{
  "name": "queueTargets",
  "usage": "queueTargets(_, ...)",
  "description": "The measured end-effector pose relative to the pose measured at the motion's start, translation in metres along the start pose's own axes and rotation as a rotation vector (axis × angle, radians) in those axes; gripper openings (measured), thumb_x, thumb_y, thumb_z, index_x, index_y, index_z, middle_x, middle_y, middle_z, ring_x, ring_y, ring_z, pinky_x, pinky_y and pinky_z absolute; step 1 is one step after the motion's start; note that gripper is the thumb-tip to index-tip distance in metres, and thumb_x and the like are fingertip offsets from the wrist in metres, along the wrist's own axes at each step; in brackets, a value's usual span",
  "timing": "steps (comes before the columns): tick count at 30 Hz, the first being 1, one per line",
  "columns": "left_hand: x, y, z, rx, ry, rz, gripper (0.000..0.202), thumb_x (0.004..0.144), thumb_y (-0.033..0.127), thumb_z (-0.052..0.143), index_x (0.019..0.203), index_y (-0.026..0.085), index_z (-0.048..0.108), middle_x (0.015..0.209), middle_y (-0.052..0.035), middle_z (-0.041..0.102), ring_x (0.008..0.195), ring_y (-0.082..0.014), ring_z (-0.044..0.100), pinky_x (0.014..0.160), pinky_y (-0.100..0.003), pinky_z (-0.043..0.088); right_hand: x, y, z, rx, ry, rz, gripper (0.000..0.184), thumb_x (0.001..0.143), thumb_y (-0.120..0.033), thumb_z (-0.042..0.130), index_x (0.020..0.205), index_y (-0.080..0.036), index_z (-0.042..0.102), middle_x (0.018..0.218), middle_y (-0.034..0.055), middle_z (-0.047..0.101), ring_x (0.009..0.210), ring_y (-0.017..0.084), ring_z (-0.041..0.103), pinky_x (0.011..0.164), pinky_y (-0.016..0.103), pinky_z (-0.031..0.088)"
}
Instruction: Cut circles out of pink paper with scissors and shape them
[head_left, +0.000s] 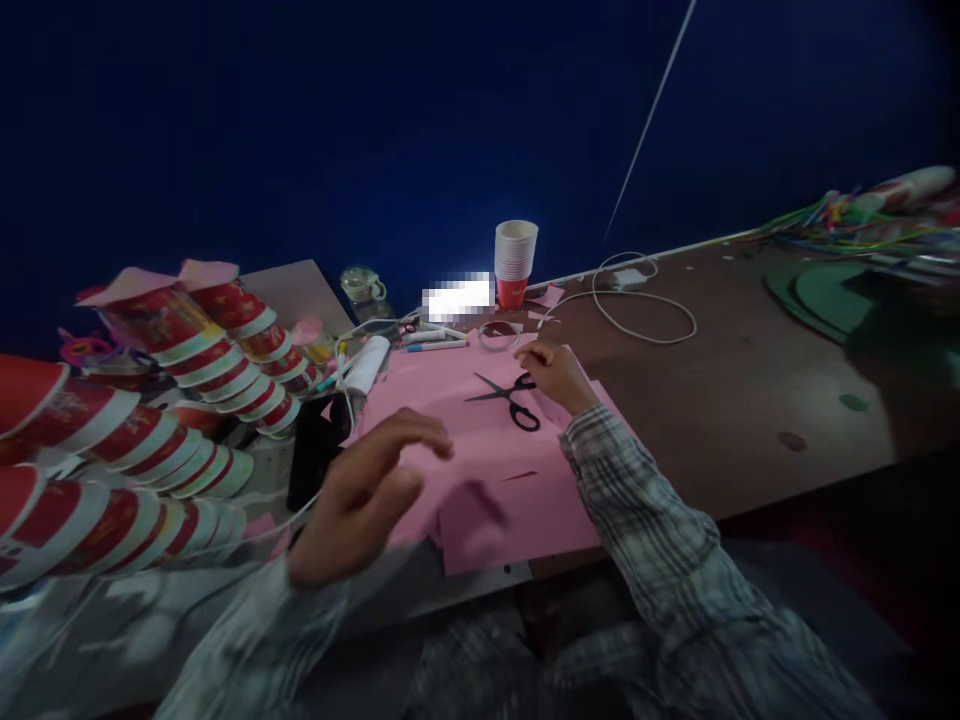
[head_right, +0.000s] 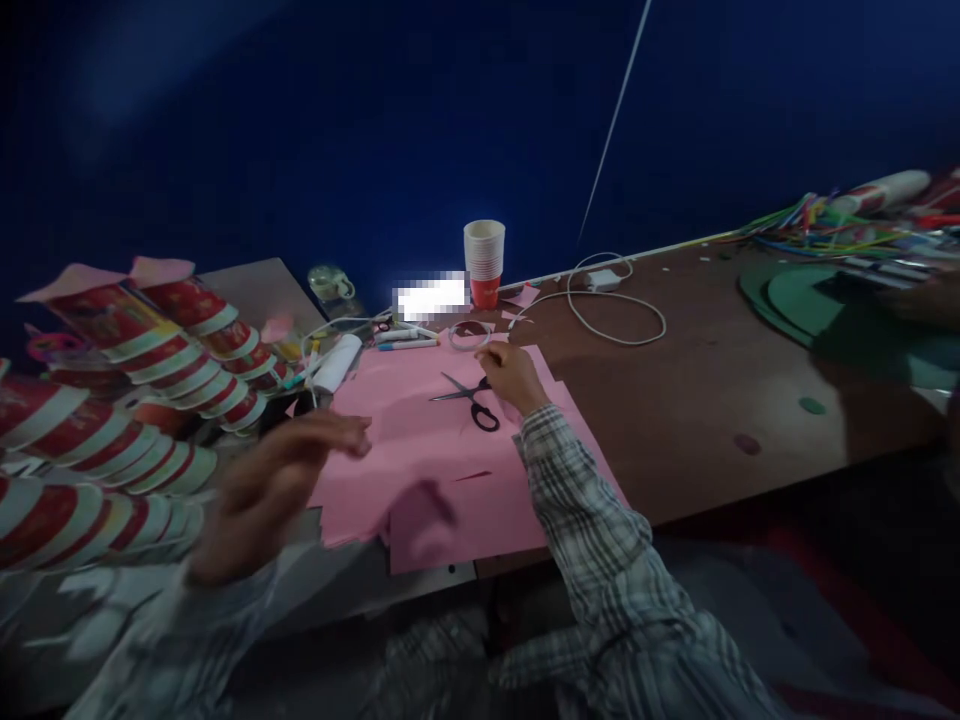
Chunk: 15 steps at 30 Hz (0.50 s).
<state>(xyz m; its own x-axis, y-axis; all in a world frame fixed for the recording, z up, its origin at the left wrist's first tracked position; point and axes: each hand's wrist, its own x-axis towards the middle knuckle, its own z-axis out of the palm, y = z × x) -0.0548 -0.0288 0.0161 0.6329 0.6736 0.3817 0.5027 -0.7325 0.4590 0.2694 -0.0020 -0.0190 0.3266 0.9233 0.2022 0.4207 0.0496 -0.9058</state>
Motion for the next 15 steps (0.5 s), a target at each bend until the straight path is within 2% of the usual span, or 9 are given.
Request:
queueTargets(2,0.026,0.022,0.009,-0.056,-0.052,-0.046,0.022,0.093,0.033,0.046,0.108,0.028,0.062,0.106,-0.0055,0.065,0.103,-0.0216,0.061,0.092,-0.039,0.051,-0.003,-0.001,-0.005,-0.34,-0.177,-0.034,0.024,0.08,-0.026,0.054,0.092,-0.018,0.072,0.095,0.0082,0.07,0.09,0.022,0.061,0.085,0.035,0.044)
queueTargets(3,0.036,0.026,0.018,-0.068,-0.071,-0.058,0.021,0.092,0.033,0.047,0.103,0.025,0.063,0.102,-0.006,0.065,0.101,-0.0215,0.061,0.092,-0.039,0.05,-0.006,-0.003,-0.006,-0.477,-0.258,-0.041,0.026,0.08,-0.024,0.054,0.097,-0.018,0.072,0.101,0.0099,0.069,0.095,0.023,0.061,0.087,0.036,0.044)
queueTargets(6,0.049,0.016,0.052,0.12,-0.144,-0.125,0.021,0.09,0.031,0.047,0.095,0.021,0.064,0.098,-0.0078,0.064,0.097,-0.0231,0.059,0.093,-0.042,0.047,-0.012,-0.007,-0.006,-0.78,-0.389,-0.046,0.035,0.079,-0.026,0.057,0.112,-0.021,0.069,0.115,0.0138,0.063,0.107,0.03,0.057,0.09,0.041,0.042)
queueTargets(8,0.047,0.003,0.069,0.226,-0.151,-0.136,0.02,0.087,0.034,0.054,0.097,0.02,0.064,0.103,-0.0099,0.063,0.102,-0.0252,0.056,0.095,-0.043,0.045,-0.015,-0.007,-0.007,-0.872,-0.415,-0.046,0.04,0.079,-0.024,0.057,0.118,-0.024,0.066,0.12,0.0142,0.061,0.11,0.031,0.056,0.093,0.043,0.04)
queueTargets(11,0.04,-0.01,0.079,0.328,-0.154,-0.084,0.031,0.084,0.04,0.059,0.109,0.021,0.062,0.122,-0.0124,0.057,0.117,-0.0298,0.048,0.103,-0.047,0.037,-0.017,-0.005,-0.011,-0.896,-0.473,-0.07,0.043,0.079,-0.023,0.057,0.122,-0.024,0.063,0.123,0.0132,0.06,0.114,0.03,0.055,0.098,0.043,0.036)
queueTargets(15,0.037,-0.017,0.078,0.385,-0.178,-0.083,0.039,0.086,0.048,0.054,0.117,0.024,0.059,0.13,-0.0121,0.054,0.124,-0.0334,0.042,0.105,-0.053,0.031,-0.026,-0.006,-0.016,-0.868,-0.533,-0.079,0.051,0.08,-0.044,0.059,0.125,-0.022,0.059,0.132,0.0123,0.057,0.121,0.032,0.05,0.105,0.05,0.029)
